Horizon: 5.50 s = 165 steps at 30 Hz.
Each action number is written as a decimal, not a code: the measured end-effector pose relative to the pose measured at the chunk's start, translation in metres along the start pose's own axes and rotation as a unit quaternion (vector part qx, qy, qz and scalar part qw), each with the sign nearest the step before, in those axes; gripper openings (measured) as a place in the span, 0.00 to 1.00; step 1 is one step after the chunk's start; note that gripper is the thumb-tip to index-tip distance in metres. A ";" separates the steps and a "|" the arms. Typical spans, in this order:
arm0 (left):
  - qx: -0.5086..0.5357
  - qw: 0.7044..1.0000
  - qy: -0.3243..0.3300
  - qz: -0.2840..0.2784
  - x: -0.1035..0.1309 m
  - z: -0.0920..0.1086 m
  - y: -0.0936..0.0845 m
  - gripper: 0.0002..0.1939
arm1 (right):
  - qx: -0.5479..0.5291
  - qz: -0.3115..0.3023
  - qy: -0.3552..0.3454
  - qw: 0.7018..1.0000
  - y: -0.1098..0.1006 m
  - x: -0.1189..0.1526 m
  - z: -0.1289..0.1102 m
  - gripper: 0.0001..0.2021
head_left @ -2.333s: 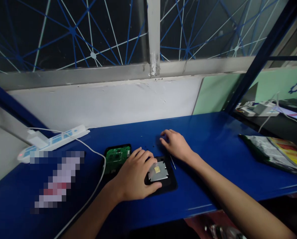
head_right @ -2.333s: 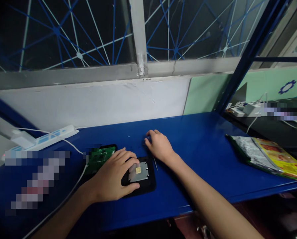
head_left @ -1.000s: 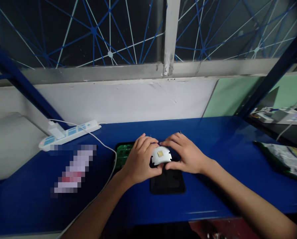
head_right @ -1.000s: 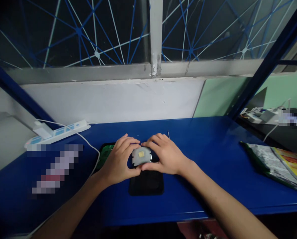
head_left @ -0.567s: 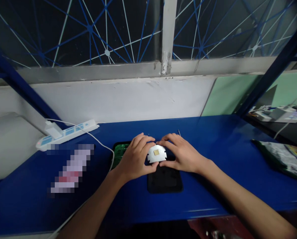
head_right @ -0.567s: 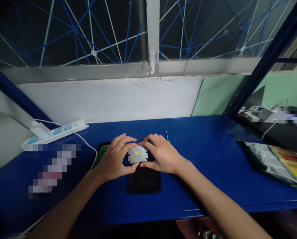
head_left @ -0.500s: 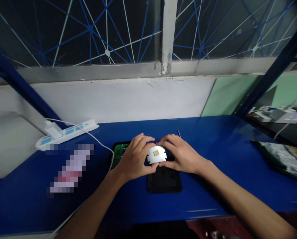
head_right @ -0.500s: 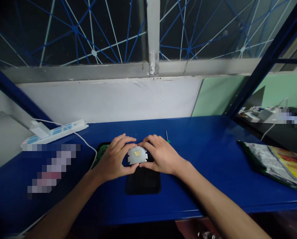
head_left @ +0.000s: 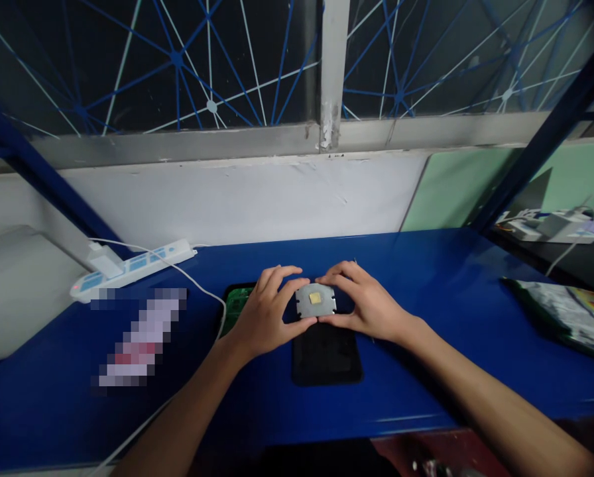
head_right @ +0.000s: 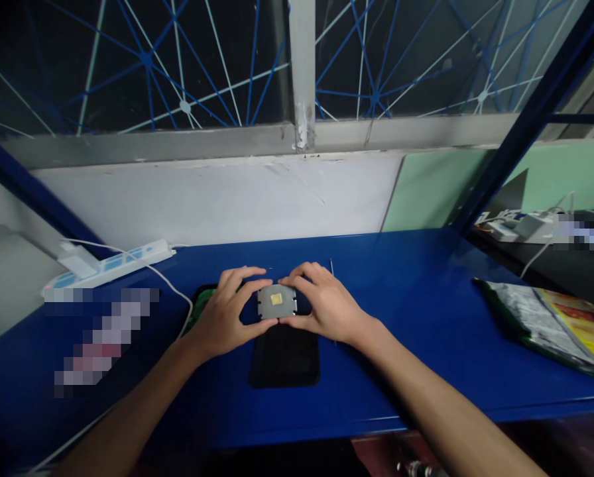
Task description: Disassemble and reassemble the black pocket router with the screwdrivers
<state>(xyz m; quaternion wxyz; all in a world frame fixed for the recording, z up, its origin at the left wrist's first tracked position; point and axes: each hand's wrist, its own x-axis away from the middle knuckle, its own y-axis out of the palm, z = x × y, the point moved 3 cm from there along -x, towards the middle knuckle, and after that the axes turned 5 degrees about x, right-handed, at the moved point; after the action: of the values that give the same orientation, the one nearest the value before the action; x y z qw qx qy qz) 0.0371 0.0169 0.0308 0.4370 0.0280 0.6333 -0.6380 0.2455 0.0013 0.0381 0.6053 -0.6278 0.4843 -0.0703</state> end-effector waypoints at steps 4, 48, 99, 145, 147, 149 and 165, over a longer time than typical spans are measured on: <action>-0.001 1.000 -0.019 0.020 0.000 -0.003 -0.001 0.25 | -0.003 0.002 0.007 1.000 0.000 0.000 0.001 0.25; 0.079 0.995 -0.048 0.032 -0.002 0.011 0.002 0.28 | -0.037 0.051 -0.030 0.998 0.006 -0.001 -0.011 0.45; 0.026 0.998 -0.056 0.005 0.000 -0.009 0.005 0.27 | -0.015 0.020 0.046 0.999 0.010 0.001 0.006 0.25; 0.233 0.969 -0.085 -0.008 -0.002 0.005 0.007 0.28 | -0.061 0.001 0.029 0.998 0.022 0.000 -0.008 0.29; 0.216 0.972 -0.087 -0.003 -0.003 0.003 0.005 0.27 | -0.059 -0.006 0.041 0.997 0.021 -0.001 -0.006 0.28; 0.195 0.976 -0.094 0.005 -0.003 0.001 0.003 0.27 | -0.054 -0.012 0.054 0.997 0.020 -0.001 -0.004 0.26; 0.025 0.997 -0.070 -0.014 0.001 -0.008 0.005 0.26 | -0.010 -0.015 0.050 0.999 0.013 0.001 0.004 0.26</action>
<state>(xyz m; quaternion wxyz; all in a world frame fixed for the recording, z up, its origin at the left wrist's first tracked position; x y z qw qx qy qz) 0.0351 0.0236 0.0245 0.4703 -0.0152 0.5855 -0.6601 0.2415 0.0063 0.0259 0.5728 -0.6368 0.5052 -0.1055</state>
